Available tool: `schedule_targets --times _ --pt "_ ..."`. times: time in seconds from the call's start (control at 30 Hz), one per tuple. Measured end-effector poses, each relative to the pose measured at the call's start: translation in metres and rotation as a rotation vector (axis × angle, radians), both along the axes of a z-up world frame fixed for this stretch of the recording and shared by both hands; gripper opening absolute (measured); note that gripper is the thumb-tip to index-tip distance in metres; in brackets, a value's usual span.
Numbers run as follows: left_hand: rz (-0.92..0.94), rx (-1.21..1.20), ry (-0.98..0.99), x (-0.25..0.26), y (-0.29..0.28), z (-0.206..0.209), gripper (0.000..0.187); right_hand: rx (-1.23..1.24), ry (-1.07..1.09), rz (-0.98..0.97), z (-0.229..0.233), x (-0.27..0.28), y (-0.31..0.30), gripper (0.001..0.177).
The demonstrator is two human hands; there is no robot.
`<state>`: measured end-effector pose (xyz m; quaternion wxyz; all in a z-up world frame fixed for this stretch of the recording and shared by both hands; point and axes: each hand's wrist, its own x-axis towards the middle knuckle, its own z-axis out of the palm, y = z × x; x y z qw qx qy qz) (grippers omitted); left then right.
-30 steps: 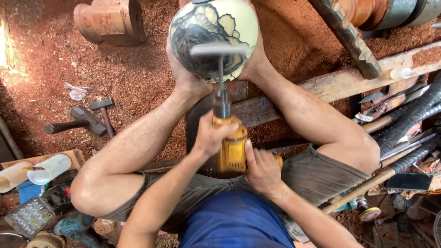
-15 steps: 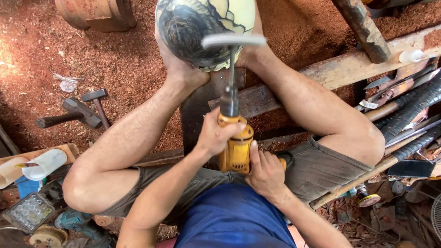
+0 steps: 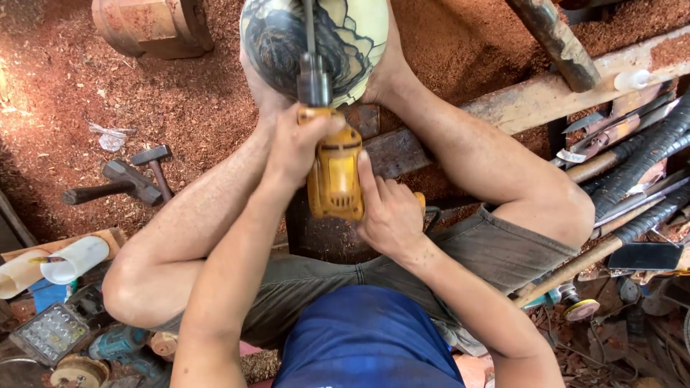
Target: Polishing and finishing a wooden decorative vase using a rotary tool with a buffing wheel attachment.
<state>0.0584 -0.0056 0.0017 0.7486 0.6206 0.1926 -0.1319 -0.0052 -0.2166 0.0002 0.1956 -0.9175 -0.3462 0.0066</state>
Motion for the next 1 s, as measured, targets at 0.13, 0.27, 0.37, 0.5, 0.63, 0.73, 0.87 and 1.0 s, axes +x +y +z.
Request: schedule_targets --times 0.13,0.27,0.37,0.5,0.63,0.73,0.87,1.0 --pt "-0.030 -0.050 0.054 -0.005 -0.010 0.001 0.035 -0.008 0.016 -0.066 0.001 -0.014 -0.002 0.105" --pt "-0.064 -0.026 0.068 -0.051 -0.045 -0.012 0.031 0.044 -0.057 -0.036 -0.028 -0.068 -0.040 0.097" --pt "-0.132 0.076 0.052 -0.074 -0.061 -0.032 0.026 0.091 0.054 -0.037 -0.031 -0.084 -0.056 0.102" --pt "-0.055 -0.036 0.051 -0.093 -0.062 -0.051 0.025 -0.003 0.121 -0.037 -0.030 -0.088 -0.059 0.100" --pt "-0.002 -0.091 -0.052 -0.088 -0.047 -0.028 0.037 0.029 0.097 0.047 -0.025 -0.076 -0.048 0.104" --pt "0.015 -0.072 -0.033 -0.075 -0.031 -0.030 0.025 -0.014 0.003 0.063 -0.033 -0.063 -0.039 0.100" --pt "0.046 -0.083 -0.134 -0.064 -0.016 -0.025 0.025 0.009 -0.056 0.085 -0.030 -0.048 -0.025 0.095" --pt "0.040 -0.078 -0.097 -0.083 -0.022 -0.044 0.024 -0.049 -0.054 0.108 -0.035 -0.062 -0.029 0.093"
